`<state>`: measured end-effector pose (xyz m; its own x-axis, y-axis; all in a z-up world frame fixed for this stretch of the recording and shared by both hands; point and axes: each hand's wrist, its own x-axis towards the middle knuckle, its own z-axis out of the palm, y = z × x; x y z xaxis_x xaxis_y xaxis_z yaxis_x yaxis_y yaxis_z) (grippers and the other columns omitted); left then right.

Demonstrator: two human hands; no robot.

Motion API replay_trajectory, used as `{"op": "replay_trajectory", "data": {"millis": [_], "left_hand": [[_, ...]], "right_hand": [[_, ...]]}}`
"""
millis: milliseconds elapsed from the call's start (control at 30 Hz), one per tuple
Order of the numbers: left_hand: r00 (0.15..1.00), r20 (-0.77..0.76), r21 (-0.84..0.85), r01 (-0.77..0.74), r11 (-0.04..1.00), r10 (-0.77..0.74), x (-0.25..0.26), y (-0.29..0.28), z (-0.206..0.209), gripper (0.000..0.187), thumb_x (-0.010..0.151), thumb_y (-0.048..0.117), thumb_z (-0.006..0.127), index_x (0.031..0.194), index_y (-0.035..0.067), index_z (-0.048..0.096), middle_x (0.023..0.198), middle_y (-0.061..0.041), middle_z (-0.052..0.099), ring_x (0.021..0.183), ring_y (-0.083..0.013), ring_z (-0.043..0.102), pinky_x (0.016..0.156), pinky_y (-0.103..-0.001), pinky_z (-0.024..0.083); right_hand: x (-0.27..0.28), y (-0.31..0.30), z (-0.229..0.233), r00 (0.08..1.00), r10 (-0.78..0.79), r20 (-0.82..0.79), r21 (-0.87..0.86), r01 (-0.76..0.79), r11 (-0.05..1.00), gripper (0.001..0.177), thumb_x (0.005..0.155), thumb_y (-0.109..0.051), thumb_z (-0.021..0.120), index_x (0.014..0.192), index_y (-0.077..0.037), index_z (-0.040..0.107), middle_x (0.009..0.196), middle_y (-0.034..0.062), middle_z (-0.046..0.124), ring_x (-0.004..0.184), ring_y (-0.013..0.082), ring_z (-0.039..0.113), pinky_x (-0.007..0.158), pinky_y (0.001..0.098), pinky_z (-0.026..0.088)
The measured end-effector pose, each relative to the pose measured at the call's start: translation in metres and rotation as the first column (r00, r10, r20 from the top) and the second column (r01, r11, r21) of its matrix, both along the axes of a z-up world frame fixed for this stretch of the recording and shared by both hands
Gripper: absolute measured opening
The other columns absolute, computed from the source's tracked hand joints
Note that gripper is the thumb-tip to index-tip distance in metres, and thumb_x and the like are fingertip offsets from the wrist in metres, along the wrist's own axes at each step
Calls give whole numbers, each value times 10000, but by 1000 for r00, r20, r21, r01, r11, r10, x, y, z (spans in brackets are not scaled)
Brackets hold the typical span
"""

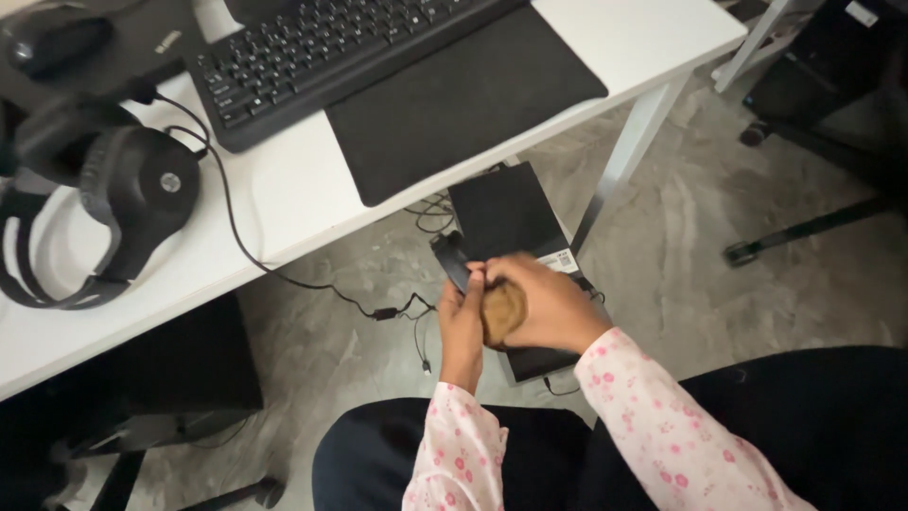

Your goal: The person sits on the floor and uses a cloth to wipe the ear cups and headband of a pair of black headphones. They then wipe the top of a black computer tower before returning to clean the headphones again.

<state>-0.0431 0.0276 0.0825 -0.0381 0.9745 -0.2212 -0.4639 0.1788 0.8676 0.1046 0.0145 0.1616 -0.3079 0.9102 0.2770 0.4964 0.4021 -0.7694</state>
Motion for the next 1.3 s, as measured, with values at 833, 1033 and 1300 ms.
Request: {"op": "replay_trajectory", "data": {"millis": [833,1033,1300], "left_hand": [[496,-866,197,215,957,67,7,-16,6,335,991,277,497,1035,88,769,731,-220,689,711,-426,679,659,-499,508],[428,-902,228,369,901,53,14,-20,14,295,988,281,545,914,59,723,682,-209,665,660,-428,661,629,-511,507],[619,-766,280,79,957,173,16,-21,1,319,1031,229,461,987,11,690,847,-242,705,795,-452,665,699,-504,503]], "right_hand": [[-8,14,-17,440,-625,-644,-709,-37,704,466,877,-183,762,1283,16,647,1102,87,726,943,150,710,800,298,587],[6,27,-31,274,-784,-557,-805,52,591,374,853,-157,775,1178,-5,674,1014,104,714,830,184,697,692,330,573],[-11,19,-43,464,-690,-555,-783,-11,622,358,869,-158,773,1148,47,683,1019,110,729,863,168,715,740,309,582]]}}
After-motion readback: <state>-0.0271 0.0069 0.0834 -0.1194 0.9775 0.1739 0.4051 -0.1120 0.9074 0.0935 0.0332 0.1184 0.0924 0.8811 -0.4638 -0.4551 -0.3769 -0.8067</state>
